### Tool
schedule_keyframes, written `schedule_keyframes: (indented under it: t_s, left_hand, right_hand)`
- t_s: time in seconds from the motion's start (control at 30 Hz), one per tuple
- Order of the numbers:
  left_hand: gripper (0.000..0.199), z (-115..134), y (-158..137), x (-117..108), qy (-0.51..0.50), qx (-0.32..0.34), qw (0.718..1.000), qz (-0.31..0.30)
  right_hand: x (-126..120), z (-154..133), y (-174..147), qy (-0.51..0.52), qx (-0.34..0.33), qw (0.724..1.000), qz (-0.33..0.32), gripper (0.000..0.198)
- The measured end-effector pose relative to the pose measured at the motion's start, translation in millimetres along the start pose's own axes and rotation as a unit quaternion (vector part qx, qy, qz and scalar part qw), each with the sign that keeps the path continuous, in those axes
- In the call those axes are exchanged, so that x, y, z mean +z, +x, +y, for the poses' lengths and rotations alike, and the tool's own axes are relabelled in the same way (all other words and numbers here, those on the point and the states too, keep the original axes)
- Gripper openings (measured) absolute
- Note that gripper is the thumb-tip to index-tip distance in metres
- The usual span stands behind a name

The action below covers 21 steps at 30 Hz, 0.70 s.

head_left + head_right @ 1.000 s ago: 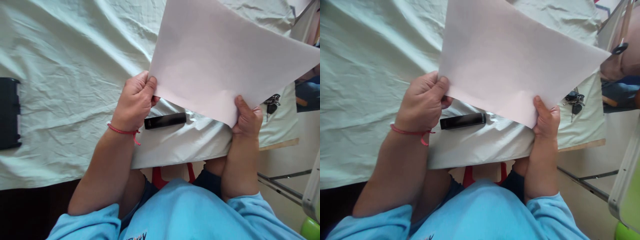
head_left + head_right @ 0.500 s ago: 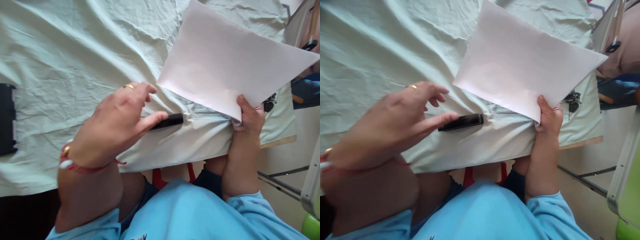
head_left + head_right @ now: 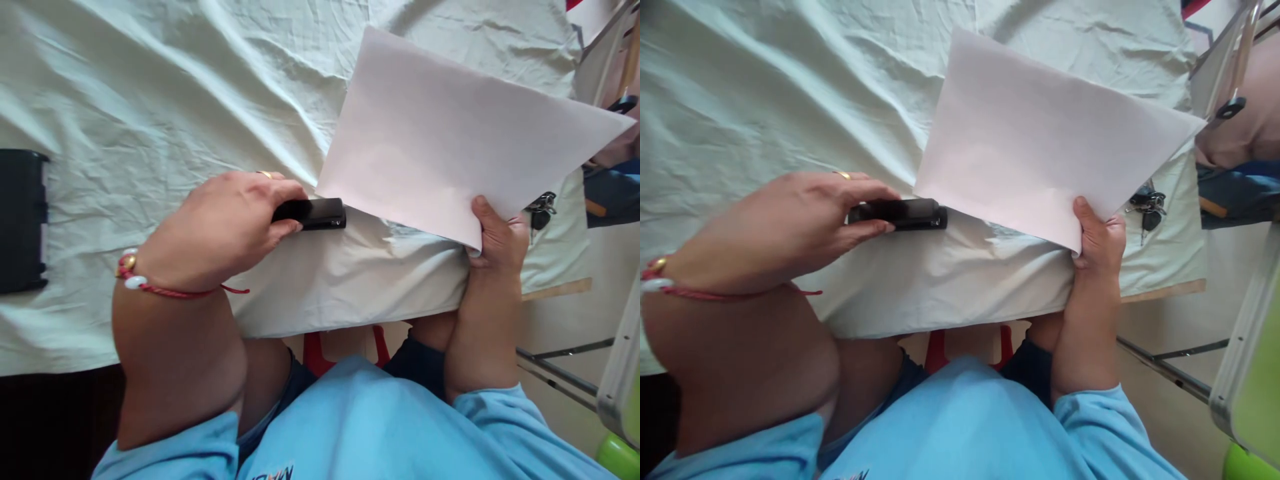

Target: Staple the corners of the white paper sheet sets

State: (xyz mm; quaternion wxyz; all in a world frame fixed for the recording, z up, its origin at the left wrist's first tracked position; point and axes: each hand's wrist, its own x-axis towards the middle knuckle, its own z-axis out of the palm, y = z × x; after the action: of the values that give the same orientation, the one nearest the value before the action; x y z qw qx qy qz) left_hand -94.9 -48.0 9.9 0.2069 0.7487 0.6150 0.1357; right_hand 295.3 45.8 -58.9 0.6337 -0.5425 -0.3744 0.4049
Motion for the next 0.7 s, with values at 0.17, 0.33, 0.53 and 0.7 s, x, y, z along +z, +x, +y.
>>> schedule_keyframes:
  t_s: [0.17,0.33,0.53,0.7]
  left_hand:
    - [0.022,-6.4,-1.3,-6.1,0.027,-0.011,0.999,0.016]
    - [0.03,-15.8,-2.8,-6.9,0.032,-0.017,0.999,0.04]
    - [0.039,-12.4,-2.0,-4.6,-0.044,-0.029,0.997,0.051]
    - [0.041,9.8,2.1,-12.8,-0.099,-0.097,0.99,-0.01]
  right_hand:
    - [0.6,-3.6,-4.3,-0.014,0.024,1.0,-0.014,0.056]
    - [-2.2,-6.8,-4.8,-0.014,0.032,0.999,-0.016,0.057]
    - [-6.2,-8.6,-2.2,-0.026,0.038,0.999,-0.029,0.055]
    - [-5.5,-11.5,-0.4,-0.049,0.068,0.996,-0.039,0.059]
